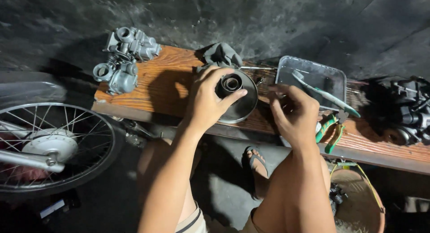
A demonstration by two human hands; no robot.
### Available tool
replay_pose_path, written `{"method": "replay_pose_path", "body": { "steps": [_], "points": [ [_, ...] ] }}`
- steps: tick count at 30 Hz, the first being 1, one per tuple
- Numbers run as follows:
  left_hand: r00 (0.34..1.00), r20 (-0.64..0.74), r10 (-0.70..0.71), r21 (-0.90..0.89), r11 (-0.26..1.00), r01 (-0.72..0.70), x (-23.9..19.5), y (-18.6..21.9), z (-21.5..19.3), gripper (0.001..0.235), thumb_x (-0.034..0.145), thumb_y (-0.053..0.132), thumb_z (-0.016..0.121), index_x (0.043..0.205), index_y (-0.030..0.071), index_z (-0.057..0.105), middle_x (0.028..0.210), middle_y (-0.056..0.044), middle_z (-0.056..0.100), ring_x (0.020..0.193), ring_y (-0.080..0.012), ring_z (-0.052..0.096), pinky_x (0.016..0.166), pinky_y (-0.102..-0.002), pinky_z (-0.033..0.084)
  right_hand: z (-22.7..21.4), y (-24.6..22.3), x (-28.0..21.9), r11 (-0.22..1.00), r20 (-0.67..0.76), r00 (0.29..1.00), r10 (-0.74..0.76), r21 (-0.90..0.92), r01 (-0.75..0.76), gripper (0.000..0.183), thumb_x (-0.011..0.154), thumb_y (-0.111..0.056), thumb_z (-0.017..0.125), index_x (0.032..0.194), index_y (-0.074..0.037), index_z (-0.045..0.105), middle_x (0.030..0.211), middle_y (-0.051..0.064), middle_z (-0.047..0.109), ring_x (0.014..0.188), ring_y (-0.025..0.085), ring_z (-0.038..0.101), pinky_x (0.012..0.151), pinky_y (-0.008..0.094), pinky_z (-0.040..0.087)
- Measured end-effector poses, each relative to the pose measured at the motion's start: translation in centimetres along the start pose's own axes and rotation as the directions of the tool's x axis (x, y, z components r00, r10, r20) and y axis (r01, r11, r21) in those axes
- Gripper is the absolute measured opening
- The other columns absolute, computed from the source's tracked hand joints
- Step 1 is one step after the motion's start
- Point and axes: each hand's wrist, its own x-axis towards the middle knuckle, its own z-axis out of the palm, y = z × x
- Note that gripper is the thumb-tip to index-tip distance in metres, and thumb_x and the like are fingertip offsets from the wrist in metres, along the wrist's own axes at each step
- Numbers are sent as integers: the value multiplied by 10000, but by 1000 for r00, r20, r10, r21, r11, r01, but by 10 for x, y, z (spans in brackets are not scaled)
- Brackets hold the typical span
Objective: Disassembling a carburetor and cleaning a CVT pulley on a workbench.
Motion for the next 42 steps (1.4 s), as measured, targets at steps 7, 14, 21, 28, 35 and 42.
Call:
{"method": "replay_pose_path", "body": {
  "steps": [7, 14, 21, 28, 35, 42],
  "points": [
    [992, -126, -24, 18, 999, 26, -5, 2, 14, 537, 763, 399, 897, 1143, 82, 689, 1009, -114, 686, 972, -315, 695, 872, -404, 551, -10, 24, -11, 1000, -86, 996, 3, 31, 0, 92, 942, 45, 663, 1002, 8, 722, 744, 151, 681, 577, 224, 622, 525, 348, 510],
    [989, -132, -67, -85, 995, 56, -7, 1, 14, 522, 816, 426, 848, 1197, 112, 676, 1051, -113, 714, 1038, -313, 691, 935, -420, 534, 14, -7, -11, 995, -20, 998, -61, 81, 62, 207, 897, 12, 696, 1102, 11, 718, 870, 216, 702, 731, 331, 706, 626, 420, 569],
    [991, -32, -133, -193, 973, 125, -3, 2, 2, 289, 1074, 260, 522, 1194, 115, 742, 1105, -120, 761, 1104, -293, 707, 1005, -409, 523, 49, -18, 14, 979, -7, 981, -194, 66, 194, 405, 895, -124, 798, 1244, 43, 679, 1096, 237, 690, 859, 406, 701, 743, 465, 586],
    [980, -102, -172, -237, 961, 144, -5, -2, 2, 372, 1105, 232, 409, 1199, 71, 730, 1072, -162, 757, 1068, -316, 710, 993, -436, 532, 73, -2, 22, 989, -28, 992, -123, -86, 121, 517, 786, -240, 924, 1173, 35, 720, 928, 189, 670, 750, 365, 697, 686, 420, 581],
    [990, -57, -130, -136, 983, 121, 4, 8, -6, 351, 1091, 229, 422, 1194, 85, 725, 1080, -150, 749, 1052, -338, 710, 977, -454, 542, 70, -8, 23, 998, 30, 998, -46, -48, 48, 508, 811, -241, 906, 1182, 41, 704, 911, 197, 652, 780, 398, 694, 717, 456, 564],
    [995, -11, -97, -49, 994, 96, -8, -14, 3, 422, 1100, 279, 391, 1343, 6, 600, 1163, -269, 671, 1090, -450, 630, 998, -525, 496, 46, -22, 43, 986, 84, 996, -28, 164, 14, 443, 821, -114, 871, 1210, -13, 686, 1092, 190, 697, 1018, 373, 704, 917, 467, 541]
  ]
}}
